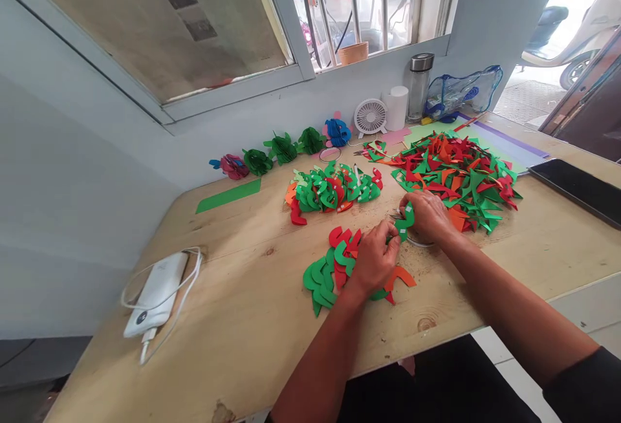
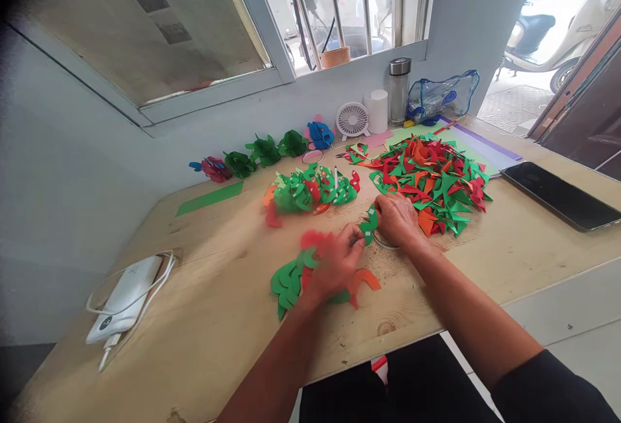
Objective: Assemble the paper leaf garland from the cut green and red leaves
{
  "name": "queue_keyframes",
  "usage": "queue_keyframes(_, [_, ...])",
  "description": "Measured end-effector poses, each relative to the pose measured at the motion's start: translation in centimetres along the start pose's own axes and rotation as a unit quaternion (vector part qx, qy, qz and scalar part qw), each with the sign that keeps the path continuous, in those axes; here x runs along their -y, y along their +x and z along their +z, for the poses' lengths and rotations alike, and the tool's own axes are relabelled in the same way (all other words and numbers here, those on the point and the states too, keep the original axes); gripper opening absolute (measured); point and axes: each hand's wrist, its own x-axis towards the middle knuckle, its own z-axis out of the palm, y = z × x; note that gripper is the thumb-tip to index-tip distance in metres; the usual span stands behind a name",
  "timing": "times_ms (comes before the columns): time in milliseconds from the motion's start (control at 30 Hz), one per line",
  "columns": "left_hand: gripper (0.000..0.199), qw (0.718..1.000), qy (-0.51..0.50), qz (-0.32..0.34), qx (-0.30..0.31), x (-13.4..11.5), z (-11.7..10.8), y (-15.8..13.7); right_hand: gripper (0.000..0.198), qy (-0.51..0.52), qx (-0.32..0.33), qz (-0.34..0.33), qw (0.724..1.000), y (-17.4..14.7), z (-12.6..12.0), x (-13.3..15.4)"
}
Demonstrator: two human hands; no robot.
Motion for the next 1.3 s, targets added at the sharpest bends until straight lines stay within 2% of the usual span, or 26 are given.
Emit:
queue_keyframes(133, [0.009, 0.996, 0.077, 0.047, 0.027, -0.1, 0.1, 0.2, 0.014, 0.005, -0.017, -0.028, 0.999, -0.3, 0.3, -0.2])
queue_keyframes(367, [0.009, 0.994, 0.099, 0.046, 0.032, 0.1, 0.4, 0.2, 0.012, 0.028, -0.025, -0.050, 0.998, -0.2, 0.9, -0.7])
queue_keyframes(567, [0.014, 0.986, 0.133, 0.093, 0.022, -0.1, 0.7, 0.3, 0.013, 0.045, -0.025, -0.045, 0.998, 0.0, 1.2, -0.9])
queue_keyframes(767, [0.034, 0.985, 0.157, 0.068, 0.033, 0.2, 1.2, 0.6, 0.014, 0.043, -0.010, -0.043, 0.998, 0.3, 1.6, -1.0])
queue_keyframes(1133, [0.026, 0.985, 0.158, 0.065, 0.032, 0.5, 1.3, 0.7, 0.016, 0.029, 0.013, -0.043, 0.999, 0.0, 1.4, -0.7])
queue_keyframes(1300, [0.022, 0.987, 0.149, 0.059, 0.029, 0.4, 1.2, 0.6, 0.015, 0.090, -0.011, -0.034, 0.995, 0.3, 1.3, -0.9])
